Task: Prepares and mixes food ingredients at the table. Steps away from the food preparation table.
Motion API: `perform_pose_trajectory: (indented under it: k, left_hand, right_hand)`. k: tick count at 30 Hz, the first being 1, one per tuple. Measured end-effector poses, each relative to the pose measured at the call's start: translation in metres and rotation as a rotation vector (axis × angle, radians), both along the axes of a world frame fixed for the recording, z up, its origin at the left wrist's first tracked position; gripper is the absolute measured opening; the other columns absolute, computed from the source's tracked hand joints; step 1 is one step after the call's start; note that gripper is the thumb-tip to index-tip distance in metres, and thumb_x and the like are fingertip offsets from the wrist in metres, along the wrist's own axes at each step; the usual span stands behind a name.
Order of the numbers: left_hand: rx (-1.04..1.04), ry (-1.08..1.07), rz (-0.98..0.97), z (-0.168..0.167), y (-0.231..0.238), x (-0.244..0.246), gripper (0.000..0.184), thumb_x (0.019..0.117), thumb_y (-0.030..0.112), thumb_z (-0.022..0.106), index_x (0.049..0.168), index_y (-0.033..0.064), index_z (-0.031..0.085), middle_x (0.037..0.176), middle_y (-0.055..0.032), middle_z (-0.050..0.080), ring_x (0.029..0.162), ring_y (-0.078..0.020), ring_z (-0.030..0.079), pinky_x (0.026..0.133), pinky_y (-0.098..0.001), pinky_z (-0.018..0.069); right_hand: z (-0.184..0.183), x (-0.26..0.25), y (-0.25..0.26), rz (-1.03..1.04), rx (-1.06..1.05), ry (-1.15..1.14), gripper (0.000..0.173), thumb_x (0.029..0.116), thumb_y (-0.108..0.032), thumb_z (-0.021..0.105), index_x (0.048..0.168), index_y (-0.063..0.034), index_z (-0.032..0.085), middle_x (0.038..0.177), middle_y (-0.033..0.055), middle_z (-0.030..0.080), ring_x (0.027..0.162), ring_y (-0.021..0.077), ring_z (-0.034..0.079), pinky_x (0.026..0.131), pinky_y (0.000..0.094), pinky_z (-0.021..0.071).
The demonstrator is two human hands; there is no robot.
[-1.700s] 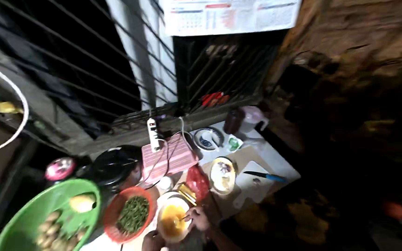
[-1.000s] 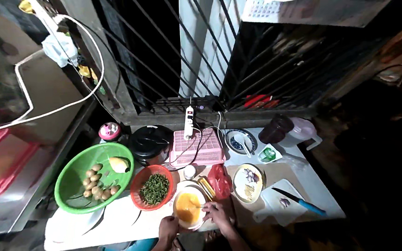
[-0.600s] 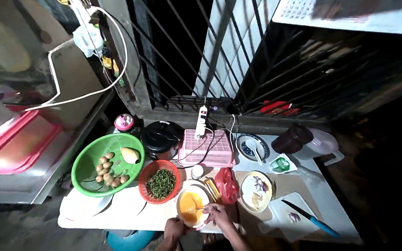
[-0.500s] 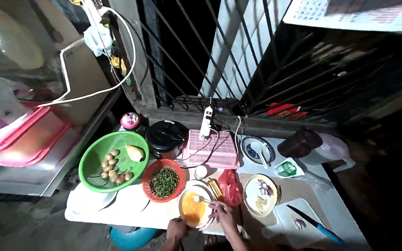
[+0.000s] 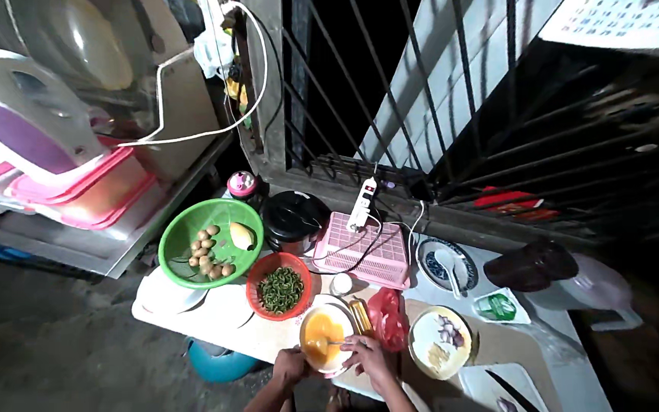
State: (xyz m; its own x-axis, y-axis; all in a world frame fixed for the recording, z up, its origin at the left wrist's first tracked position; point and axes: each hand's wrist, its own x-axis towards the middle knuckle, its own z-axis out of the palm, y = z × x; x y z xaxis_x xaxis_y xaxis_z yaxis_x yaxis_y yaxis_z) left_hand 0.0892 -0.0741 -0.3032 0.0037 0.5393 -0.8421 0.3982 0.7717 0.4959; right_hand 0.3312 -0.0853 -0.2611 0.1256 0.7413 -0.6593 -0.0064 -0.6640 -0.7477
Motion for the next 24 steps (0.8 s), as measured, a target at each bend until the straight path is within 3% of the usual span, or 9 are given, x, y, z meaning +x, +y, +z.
perform_pose_trajectory:
  k: [2, 7, 14, 17, 19, 24]
  left_hand:
    - [-0.024, -0.055, 0.034, -0.002, -0.003, 0.004, 0.031, 0.1015, 0.033, 0.06, 0.108, 0.0063, 0.075, 0.093, -0.0093, 0.076, 0.08, -0.0214, 0.073, 0.076, -0.0437, 0.059]
    - [-0.072, -0.163, 0.171, 0.009, -0.019, 0.021, 0.028, 0.1034, 0.026, 0.058, 0.113, 0.0036, 0.072, 0.098, -0.0091, 0.077, 0.08, -0.0189, 0.073, 0.073, -0.0384, 0.0587]
    - [0.083, 0.052, 0.273, 0.0, -0.017, 0.021, 0.033, 0.1019, 0.034, 0.06, 0.117, 0.0067, 0.073, 0.098, -0.012, 0.077, 0.087, -0.0258, 0.075, 0.084, -0.0492, 0.061]
    - [0.11, 0.137, 0.155, -0.001, -0.011, 0.015, 0.031, 0.0988, 0.034, 0.062, 0.112, 0.0102, 0.076, 0.1, -0.0111, 0.077, 0.093, -0.0266, 0.074, 0.088, -0.0518, 0.0588]
    - [0.105, 0.171, 0.103, 0.002, -0.011, 0.017, 0.03, 0.0972, 0.036, 0.062, 0.107, 0.0114, 0.078, 0.101, -0.0115, 0.076, 0.097, -0.0278, 0.073, 0.09, -0.0534, 0.0573]
    - [0.083, 0.157, 0.149, 0.007, -0.022, 0.03, 0.029, 0.0959, 0.035, 0.064, 0.104, 0.0103, 0.078, 0.1, -0.0117, 0.077, 0.096, -0.0285, 0.074, 0.09, -0.0549, 0.0572]
  right_hand:
    - [-0.007, 0.001, 0.002, -0.058, 0.052, -0.007, 0.03, 0.1097, -0.015, 0.044, 0.124, -0.0009, 0.067, 0.109, 0.0142, 0.077, 0.069, 0.024, 0.073, 0.053, 0.0363, 0.0576]
    - [-0.007, 0.009, 0.009, 0.019, 0.052, -0.031, 0.03, 0.11, -0.016, 0.044, 0.122, -0.0023, 0.068, 0.107, 0.0126, 0.078, 0.067, 0.0232, 0.073, 0.053, 0.0363, 0.0574]
    - [0.005, 0.027, 0.021, 0.149, 0.079, -0.231, 0.033, 0.1099, -0.018, 0.041, 0.123, -0.006, 0.069, 0.106, 0.0071, 0.078, 0.064, 0.0195, 0.072, 0.054, 0.036, 0.0587]
    - [0.017, 0.03, 0.023, 0.29, 0.006, -0.184, 0.032, 0.1102, -0.018, 0.041, 0.122, -0.0067, 0.068, 0.107, 0.0068, 0.079, 0.069, 0.0197, 0.075, 0.056, 0.0354, 0.0595]
    - [0.008, 0.032, 0.021, 0.209, 0.094, -0.165, 0.033, 0.1101, -0.016, 0.041, 0.123, -0.0035, 0.068, 0.106, 0.0094, 0.079, 0.065, 0.0205, 0.073, 0.053, 0.0355, 0.0586]
    - [0.004, 0.034, 0.029, 0.286, 0.049, -0.07, 0.032, 0.11, -0.014, 0.041, 0.124, -0.0014, 0.067, 0.107, 0.0129, 0.078, 0.068, 0.0219, 0.073, 0.056, 0.0362, 0.0578]
